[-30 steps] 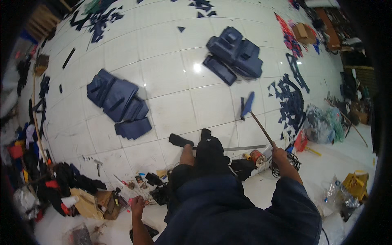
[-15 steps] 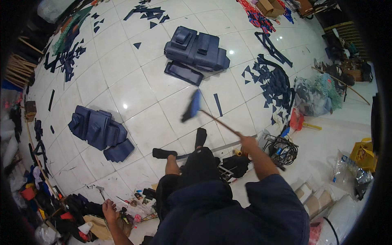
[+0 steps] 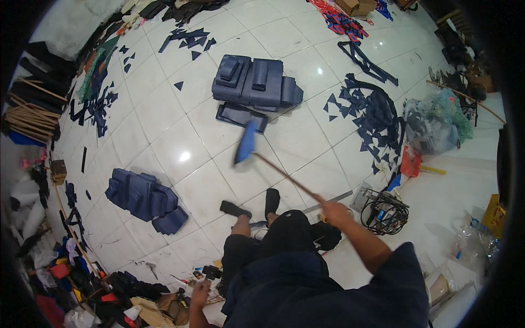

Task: The person handles a blue fabric strap and then sweeps various textile scraps into a pile on a tiled floor using a broom.

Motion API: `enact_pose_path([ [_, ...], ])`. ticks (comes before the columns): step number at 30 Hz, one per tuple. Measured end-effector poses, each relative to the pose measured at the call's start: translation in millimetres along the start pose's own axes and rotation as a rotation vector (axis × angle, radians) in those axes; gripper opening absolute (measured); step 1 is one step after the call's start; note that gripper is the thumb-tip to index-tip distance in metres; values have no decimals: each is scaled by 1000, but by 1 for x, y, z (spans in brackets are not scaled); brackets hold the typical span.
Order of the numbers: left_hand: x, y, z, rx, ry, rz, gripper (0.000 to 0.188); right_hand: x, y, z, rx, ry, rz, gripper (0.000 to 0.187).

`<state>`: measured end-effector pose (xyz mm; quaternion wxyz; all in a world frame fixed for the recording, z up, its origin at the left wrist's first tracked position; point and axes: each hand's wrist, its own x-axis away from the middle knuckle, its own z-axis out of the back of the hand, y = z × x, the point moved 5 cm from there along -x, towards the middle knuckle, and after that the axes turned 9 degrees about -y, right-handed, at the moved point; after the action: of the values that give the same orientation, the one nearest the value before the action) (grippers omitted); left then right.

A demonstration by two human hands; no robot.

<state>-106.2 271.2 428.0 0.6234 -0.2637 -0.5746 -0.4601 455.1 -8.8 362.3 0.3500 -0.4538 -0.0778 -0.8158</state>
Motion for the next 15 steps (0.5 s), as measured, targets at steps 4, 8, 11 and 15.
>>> enact_pose_path([
  [4, 2, 86, 57, 181, 191, -258, 33, -132, -121, -9, -347, -20, 11, 41],
  [8, 10, 111, 97, 184, 296, -223, 33, -136, -97, -15, -159, -94, -70, 39],
  [11, 4, 87, 106, 256, 302, -211, 28, -50, 26, -30, 126, -262, -297, 60],
  [15, -22, 25, 89, 154, 72, -30, 25, 31, 116, -14, 102, -202, -469, 54],
])
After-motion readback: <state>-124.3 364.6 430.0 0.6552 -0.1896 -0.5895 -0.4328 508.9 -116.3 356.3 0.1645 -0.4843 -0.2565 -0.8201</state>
